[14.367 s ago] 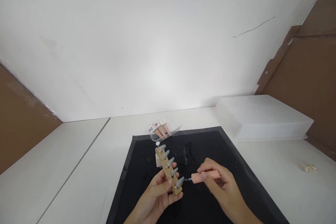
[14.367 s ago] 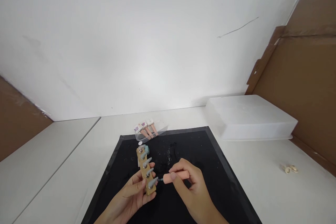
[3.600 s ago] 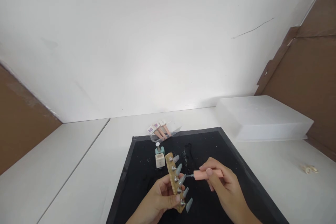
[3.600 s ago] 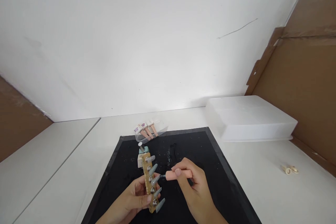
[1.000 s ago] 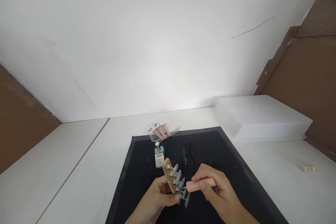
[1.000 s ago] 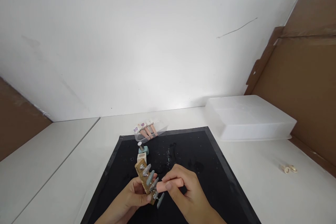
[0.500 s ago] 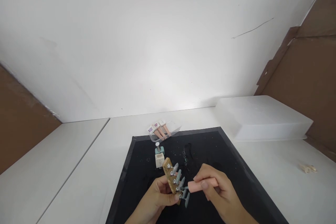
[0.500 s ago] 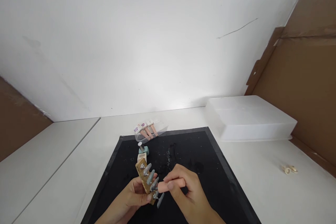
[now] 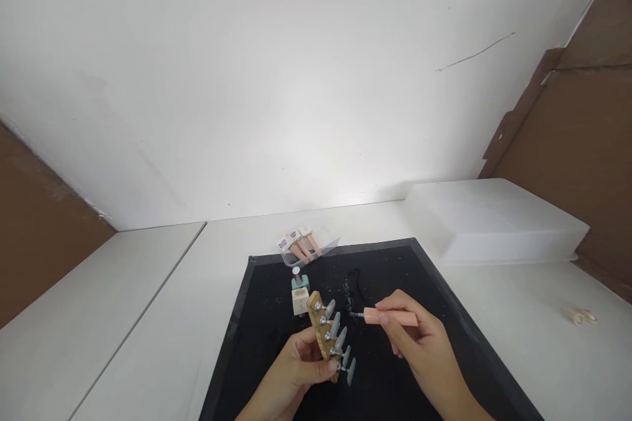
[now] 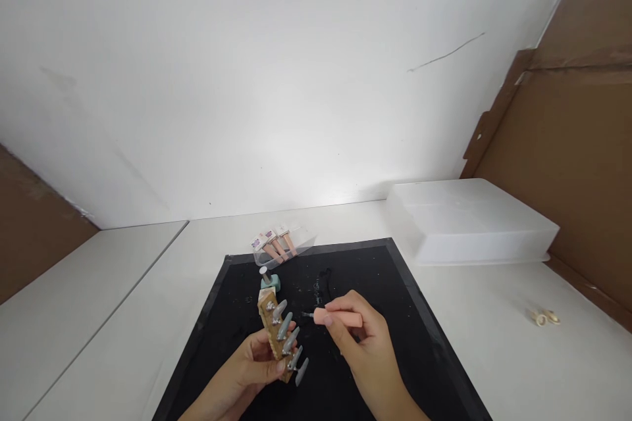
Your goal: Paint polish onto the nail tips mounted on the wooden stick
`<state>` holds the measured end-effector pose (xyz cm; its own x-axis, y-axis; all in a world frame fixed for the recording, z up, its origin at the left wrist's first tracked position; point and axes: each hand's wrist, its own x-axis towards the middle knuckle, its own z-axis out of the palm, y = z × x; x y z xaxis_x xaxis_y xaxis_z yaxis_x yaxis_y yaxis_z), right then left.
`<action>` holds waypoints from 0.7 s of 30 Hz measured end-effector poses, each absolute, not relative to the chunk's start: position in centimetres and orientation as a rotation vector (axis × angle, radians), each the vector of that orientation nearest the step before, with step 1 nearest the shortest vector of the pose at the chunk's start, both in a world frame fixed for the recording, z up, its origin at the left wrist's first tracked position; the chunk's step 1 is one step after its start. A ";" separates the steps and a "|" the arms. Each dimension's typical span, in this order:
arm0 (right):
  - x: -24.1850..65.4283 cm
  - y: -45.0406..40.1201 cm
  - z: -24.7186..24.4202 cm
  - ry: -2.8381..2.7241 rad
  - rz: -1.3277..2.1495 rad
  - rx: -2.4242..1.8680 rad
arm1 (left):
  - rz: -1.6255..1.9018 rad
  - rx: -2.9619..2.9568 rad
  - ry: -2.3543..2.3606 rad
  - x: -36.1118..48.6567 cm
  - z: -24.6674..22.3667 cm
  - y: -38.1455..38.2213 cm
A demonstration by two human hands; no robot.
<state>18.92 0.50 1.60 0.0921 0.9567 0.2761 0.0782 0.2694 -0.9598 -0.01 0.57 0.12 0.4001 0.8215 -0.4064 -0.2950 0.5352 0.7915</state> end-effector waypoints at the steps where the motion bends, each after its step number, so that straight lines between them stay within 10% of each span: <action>1: 18.9 0.5 1.6 -1.277 0.919 -1.088 | 0.789 0.698 0.891 0.0 0.0 0.6; 21: 19.2 0.2 1.3 -1.633 0.775 -0.938 | 0.761 0.895 0.895 0.4 -0.2 1.2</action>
